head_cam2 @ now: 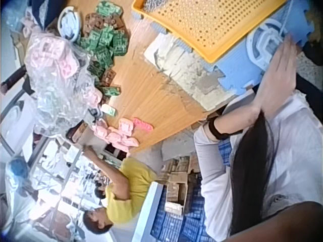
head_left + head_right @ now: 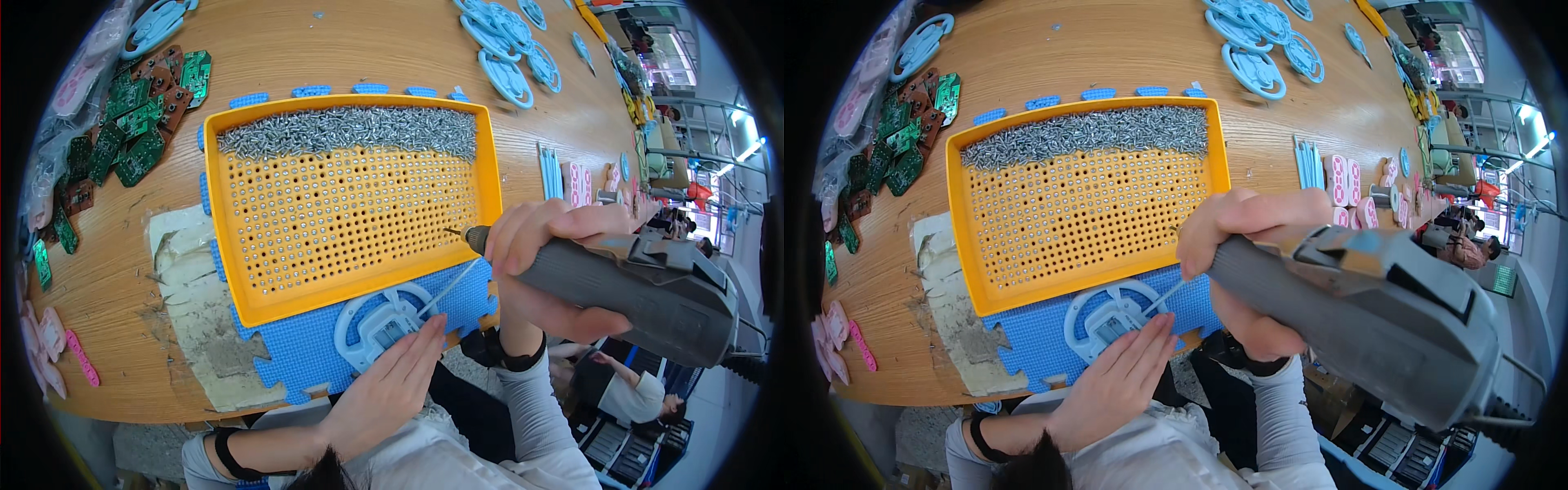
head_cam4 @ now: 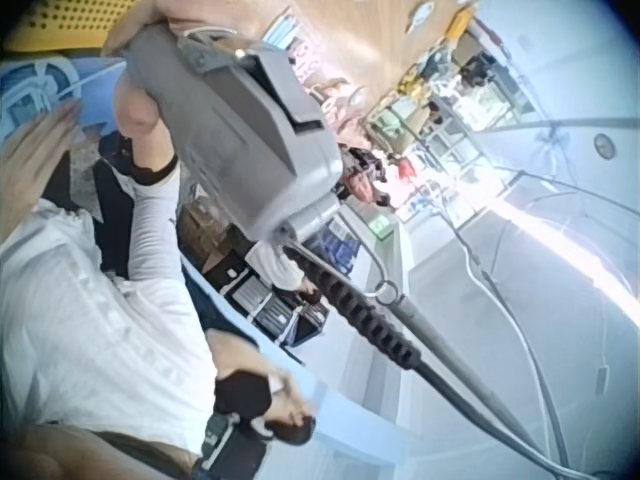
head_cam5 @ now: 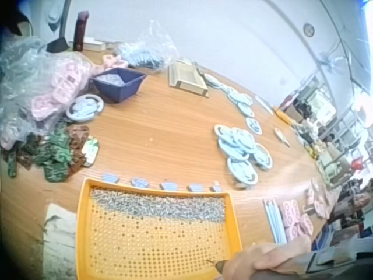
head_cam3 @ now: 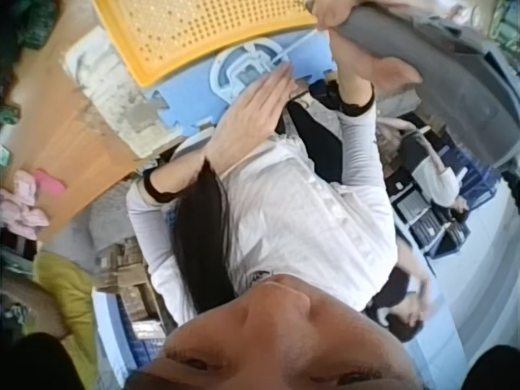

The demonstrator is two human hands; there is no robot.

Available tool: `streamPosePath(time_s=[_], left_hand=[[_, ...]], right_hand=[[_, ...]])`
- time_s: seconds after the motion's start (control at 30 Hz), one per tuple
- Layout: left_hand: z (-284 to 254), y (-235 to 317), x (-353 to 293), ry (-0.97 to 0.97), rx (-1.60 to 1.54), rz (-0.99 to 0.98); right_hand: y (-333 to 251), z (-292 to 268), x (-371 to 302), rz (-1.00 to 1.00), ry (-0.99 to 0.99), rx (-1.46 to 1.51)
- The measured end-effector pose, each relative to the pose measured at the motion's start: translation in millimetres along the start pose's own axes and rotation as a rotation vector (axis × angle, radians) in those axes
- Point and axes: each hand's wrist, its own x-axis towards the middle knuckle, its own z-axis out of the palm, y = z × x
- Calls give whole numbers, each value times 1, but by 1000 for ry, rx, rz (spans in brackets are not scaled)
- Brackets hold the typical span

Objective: Assemble plastic toy components using an electric screwdriver.

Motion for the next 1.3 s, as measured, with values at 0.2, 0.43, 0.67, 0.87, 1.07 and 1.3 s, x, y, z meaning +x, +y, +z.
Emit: streamPosePath(time_s=[0.2, 0.43, 0.67, 0.87, 1.07, 1.3], left_hand=[[-2, -5, -7, 94, -61, -22], [15, -29, -7, 242, -329, -119], [16, -28, -8, 282, -314, -157], [12, -30, -9, 247, -338, -161], [12, -29, -10, 243, -329, -165], [12, -29, -8, 232, -343, -167]], right_hand=[[-7, 0, -4, 18, 92, -5], [-82, 5, 1, 66, -150, 185], [-90, 30, -41, 146, -270, 437], [-91, 48, -60, 212, -110, 358], [-87, 53, -66, 215, -94, 352], [-84, 47, -66, 129, -257, 296]])
